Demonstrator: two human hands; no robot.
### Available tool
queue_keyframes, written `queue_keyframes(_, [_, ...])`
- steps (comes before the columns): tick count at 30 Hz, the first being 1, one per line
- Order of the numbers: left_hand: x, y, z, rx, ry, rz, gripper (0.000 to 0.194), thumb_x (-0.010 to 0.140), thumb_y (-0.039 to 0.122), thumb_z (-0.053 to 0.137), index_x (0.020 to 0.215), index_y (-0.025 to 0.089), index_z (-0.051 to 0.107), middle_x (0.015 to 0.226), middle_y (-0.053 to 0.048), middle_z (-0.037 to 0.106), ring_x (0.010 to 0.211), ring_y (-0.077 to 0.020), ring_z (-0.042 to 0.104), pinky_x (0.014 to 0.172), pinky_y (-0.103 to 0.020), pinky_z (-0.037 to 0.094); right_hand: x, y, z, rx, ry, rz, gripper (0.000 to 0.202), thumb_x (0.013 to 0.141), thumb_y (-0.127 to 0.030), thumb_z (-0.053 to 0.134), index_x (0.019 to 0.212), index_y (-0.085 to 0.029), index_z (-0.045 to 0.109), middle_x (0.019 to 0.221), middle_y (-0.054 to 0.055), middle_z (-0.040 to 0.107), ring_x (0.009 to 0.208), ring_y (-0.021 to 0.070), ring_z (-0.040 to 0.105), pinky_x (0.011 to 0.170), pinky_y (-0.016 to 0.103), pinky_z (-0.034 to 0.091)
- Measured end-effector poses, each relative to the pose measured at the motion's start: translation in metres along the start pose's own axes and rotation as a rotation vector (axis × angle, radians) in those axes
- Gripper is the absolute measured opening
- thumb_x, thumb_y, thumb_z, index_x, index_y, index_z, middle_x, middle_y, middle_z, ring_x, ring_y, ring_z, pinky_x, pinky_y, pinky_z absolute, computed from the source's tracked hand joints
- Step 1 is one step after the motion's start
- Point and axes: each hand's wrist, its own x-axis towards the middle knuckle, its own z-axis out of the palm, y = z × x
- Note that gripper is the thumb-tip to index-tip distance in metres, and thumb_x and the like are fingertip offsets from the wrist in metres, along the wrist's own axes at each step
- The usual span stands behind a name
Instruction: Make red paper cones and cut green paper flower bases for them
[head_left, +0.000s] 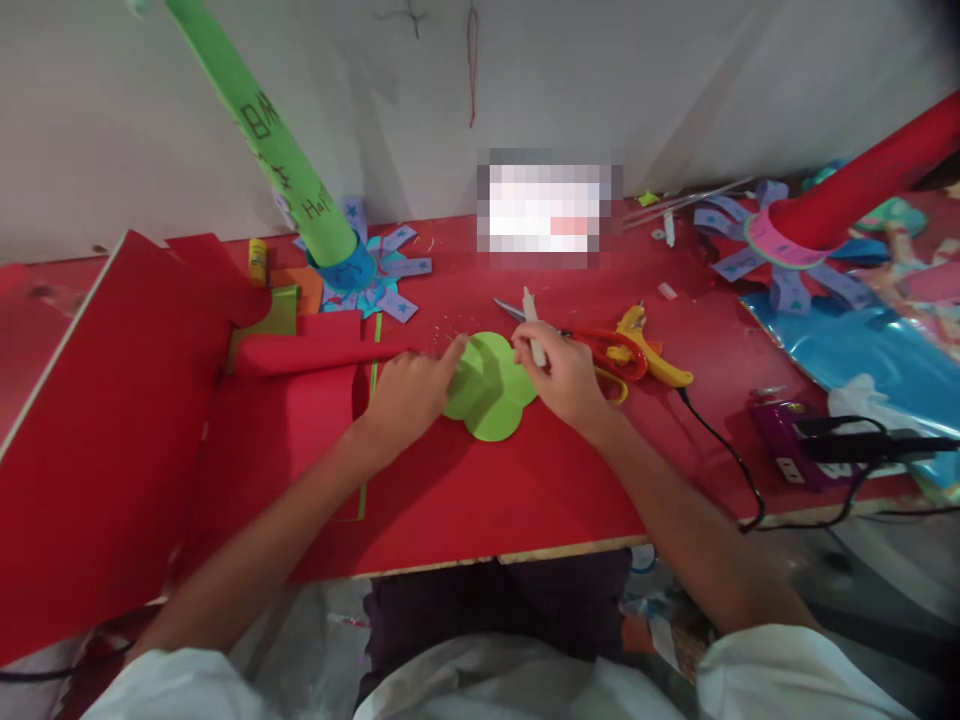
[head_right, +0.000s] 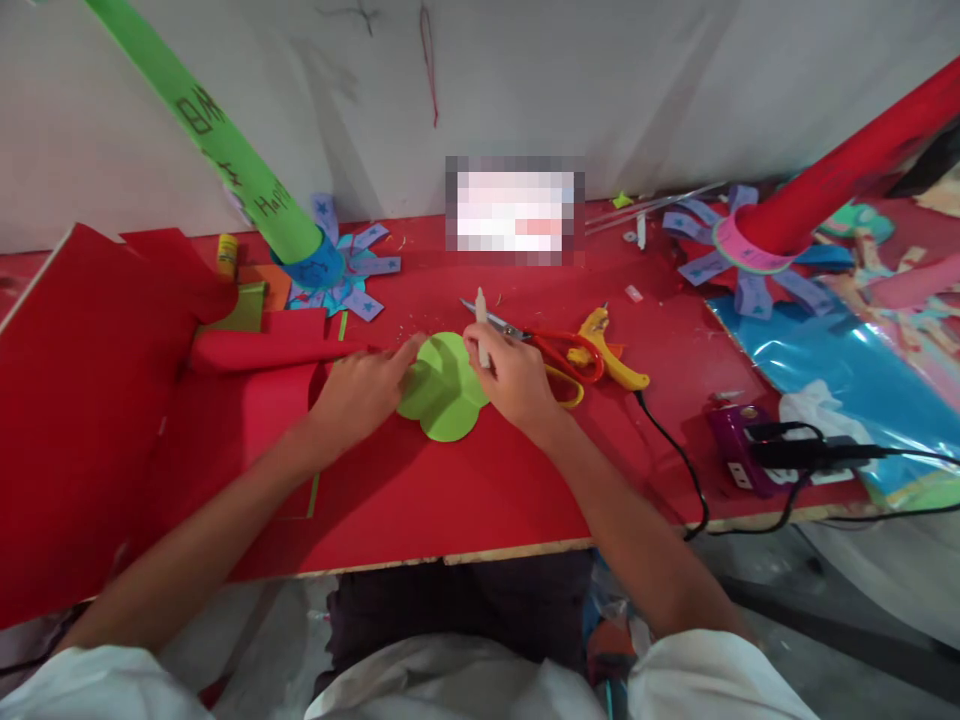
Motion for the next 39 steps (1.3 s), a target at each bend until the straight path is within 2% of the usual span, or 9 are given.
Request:
queue_keyframes(5, [-0.018,-0.010,0.019,-0.334,0.021,-0.185,0.054,0.102,0.015,0.052,0.153,0.025,0.064,0.093,-0.006,0.083,0.088,-0.0277,0.080,0.073,-0.035,0.053,-0.005,-0.005,0.008,-0.402,-0.226,-0.155,0.017,0.110,-0.032,0.062,0.121,-0.020,0.069,0.105,0.012,0.078,0.099,0.0302,0.072,0.077,0.038,0.049])
queue_keyframes(11, [-0.020,-0.016,0.029,-0.233,0.198,0.106,0.025,0.107,0.032,0.059,0.111,0.022,0.082,0.103,-0.012,0.080,0.103,-0.0324,0.075,0.088,-0.045,0.057,-0.004,-0.003,0.008,-0.426,-0.411,-0.215,0.025,0.107,-0.034,0.068,0.128,-0.020,0.068,0.116,0.014,0.077,0.109,0.0332,0.068,0.089,0.042,0.050])
queue_keyframes(13, [-0.012,-0.020,0.035,-0.243,0.280,0.217,0.024,0.105,0.037,0.067,0.114,0.020,0.080,0.121,-0.015,0.078,0.121,-0.0361,0.070,0.104,-0.052,0.056,-0.003,0.003,0.008,-0.377,-0.410,-0.205,0.023,0.108,-0.031,0.066,0.129,-0.021,0.068,0.115,0.014,0.078,0.112,0.0327,0.068,0.092,0.042,0.051])
queue_keyframes(17, [0.003,-0.028,0.051,-0.378,0.297,0.327,0.056,0.098,0.045,0.078,0.146,0.018,0.067,0.155,-0.016,0.066,0.149,-0.0370,0.057,0.132,-0.059,0.038,-0.001,0.007,0.006,-0.177,-0.281,-0.127,0.021,0.112,-0.025,0.052,0.113,-0.024,0.073,0.102,0.011,0.079,0.104,0.0289,0.073,0.091,0.041,0.054])
queue_keyframes(24, [0.004,-0.035,0.066,-0.580,0.315,0.308,0.044,0.102,0.051,0.072,0.136,0.023,0.069,0.158,-0.011,0.068,0.152,-0.0315,0.058,0.137,-0.061,0.030,0.004,-0.004,0.002,0.591,0.045,0.238,0.043,0.108,-0.063,0.061,0.115,-0.025,0.078,0.076,0.002,0.075,0.064,0.0173,0.067,0.063,0.033,0.055])
queue_keyframes(28, [0.006,-0.038,0.069,-0.615,0.305,0.275,0.043,0.101,0.041,0.074,0.139,0.023,0.068,0.158,-0.009,0.068,0.154,-0.0310,0.057,0.137,-0.061,0.031,0.006,-0.007,0.008,0.713,0.093,0.258,0.038,0.100,-0.062,0.074,0.099,-0.025,0.080,0.073,0.001,0.072,0.060,0.0156,0.064,0.057,0.031,0.053])
queue_keyframes(32, [0.006,-0.038,0.069,-0.622,0.298,0.270,0.050,0.098,0.044,0.077,0.143,0.023,0.066,0.162,-0.010,0.064,0.158,-0.0319,0.052,0.137,-0.062,0.030,0.003,-0.010,0.012,0.629,0.039,0.221,0.039,0.097,-0.061,0.077,0.084,-0.024,0.077,0.061,-0.002,0.061,0.054,0.0134,0.055,0.057,0.031,0.051])
queue_keyframes(36, [0.005,-0.038,0.068,-0.616,0.288,0.273,0.054,0.098,0.053,0.077,0.142,0.024,0.067,0.163,-0.011,0.063,0.158,-0.0339,0.051,0.136,-0.064,0.031,0.002,-0.008,0.013,0.656,-0.191,0.229,0.036,0.100,-0.058,0.072,0.100,-0.023,0.081,0.078,0.003,0.073,0.063,0.0143,0.062,0.056,0.028,0.047])
queue_keyframes(39, [0.004,-0.038,0.067,-0.608,0.303,0.270,0.056,0.097,0.059,0.076,0.140,0.024,0.067,0.165,-0.012,0.060,0.158,-0.0357,0.051,0.136,-0.064,0.031,0.002,-0.004,0.015,0.628,-0.228,0.171,0.030,0.100,-0.050,0.072,0.097,-0.022,0.082,0.088,0.005,0.076,0.067,0.0139,0.061,0.059,0.028,0.046])
